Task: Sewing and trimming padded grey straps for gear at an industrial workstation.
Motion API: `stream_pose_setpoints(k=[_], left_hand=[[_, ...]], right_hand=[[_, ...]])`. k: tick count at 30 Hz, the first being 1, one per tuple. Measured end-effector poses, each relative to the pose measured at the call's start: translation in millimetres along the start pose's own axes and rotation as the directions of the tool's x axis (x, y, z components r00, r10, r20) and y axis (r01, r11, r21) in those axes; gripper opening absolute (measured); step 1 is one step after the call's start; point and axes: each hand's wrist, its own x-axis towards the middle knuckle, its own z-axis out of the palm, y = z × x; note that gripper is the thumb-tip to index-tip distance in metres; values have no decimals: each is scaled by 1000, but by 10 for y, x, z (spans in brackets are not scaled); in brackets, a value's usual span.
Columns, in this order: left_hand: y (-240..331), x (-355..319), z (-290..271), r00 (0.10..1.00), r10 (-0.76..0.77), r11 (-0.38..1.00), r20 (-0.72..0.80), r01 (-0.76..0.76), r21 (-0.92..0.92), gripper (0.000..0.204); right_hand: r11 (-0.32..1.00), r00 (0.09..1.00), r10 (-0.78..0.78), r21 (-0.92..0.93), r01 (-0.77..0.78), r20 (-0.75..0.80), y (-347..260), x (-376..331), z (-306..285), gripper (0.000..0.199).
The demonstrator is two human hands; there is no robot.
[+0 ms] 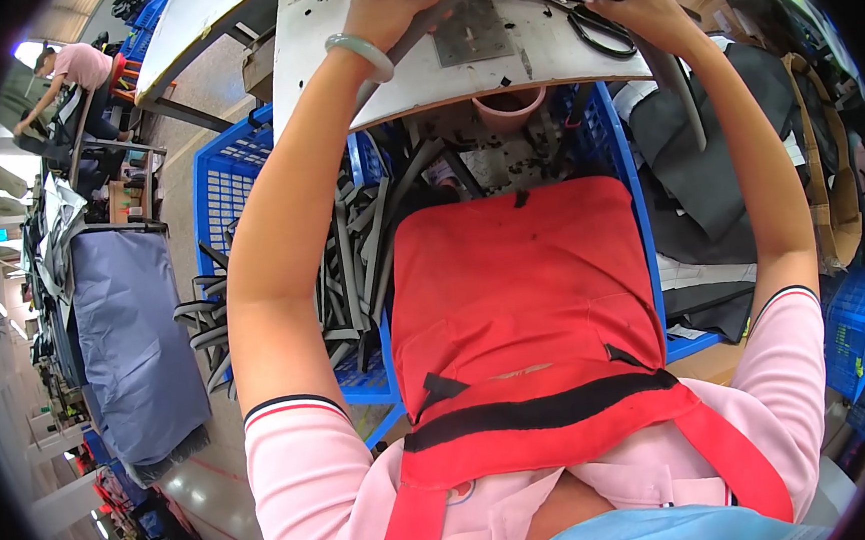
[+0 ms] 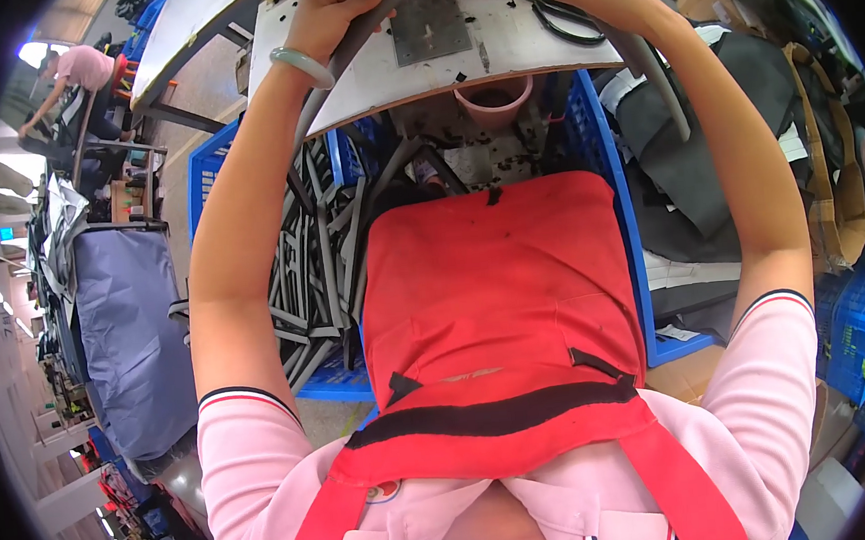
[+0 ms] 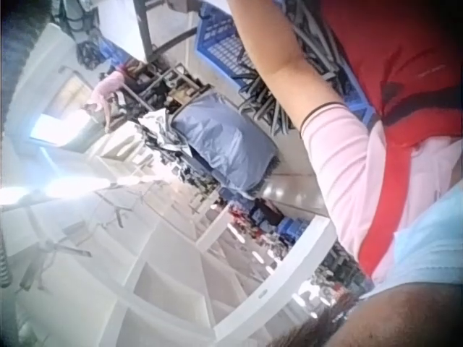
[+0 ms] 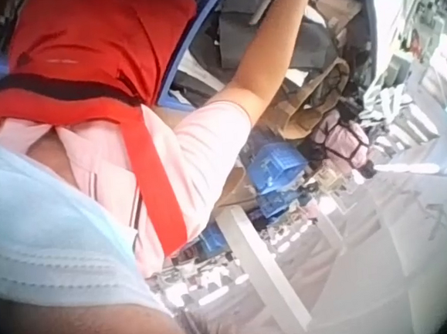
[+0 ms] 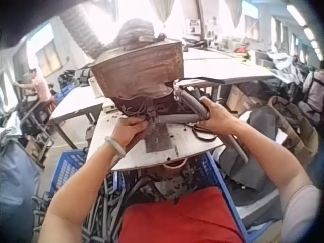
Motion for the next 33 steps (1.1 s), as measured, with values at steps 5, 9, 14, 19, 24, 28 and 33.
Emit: stream_pose_setpoints(k=[5,9,14,19,24,28,33], left_hand=[[257,-403,100,968,-114,883,224,-5,470,42],[376,-483,663,892,-134,935,432,-30,353,36],[166,-587,516,868,-252,962,429,177,207,34],[-95,-1074,0,803,-370,921,467,250,300,36],[110,-1026,-17,944,-136,969,301,63,240,40],[73,-1024,323,914,355,613,196,-386,690,47],[4,-1050,444,970,-78,982,230,35,187,38]], right_hand=[[875,875,-427,-139,463,227,-481,-652,320,40],[543,569,-813,-192,818,123,-1239,-1191,917,17],[794,761,-486,-146,590,429,-1170,-929,775,21],[963,934,-231,-70,258,271,-463,-774,51,46],[999,934,-30,39,17,355,-206,-712,-130,63],[999,961,-12,-36,23,275,-152,-612,-195,65],[991,966,-42,-112,73,256,-45,-587,-261,64]])
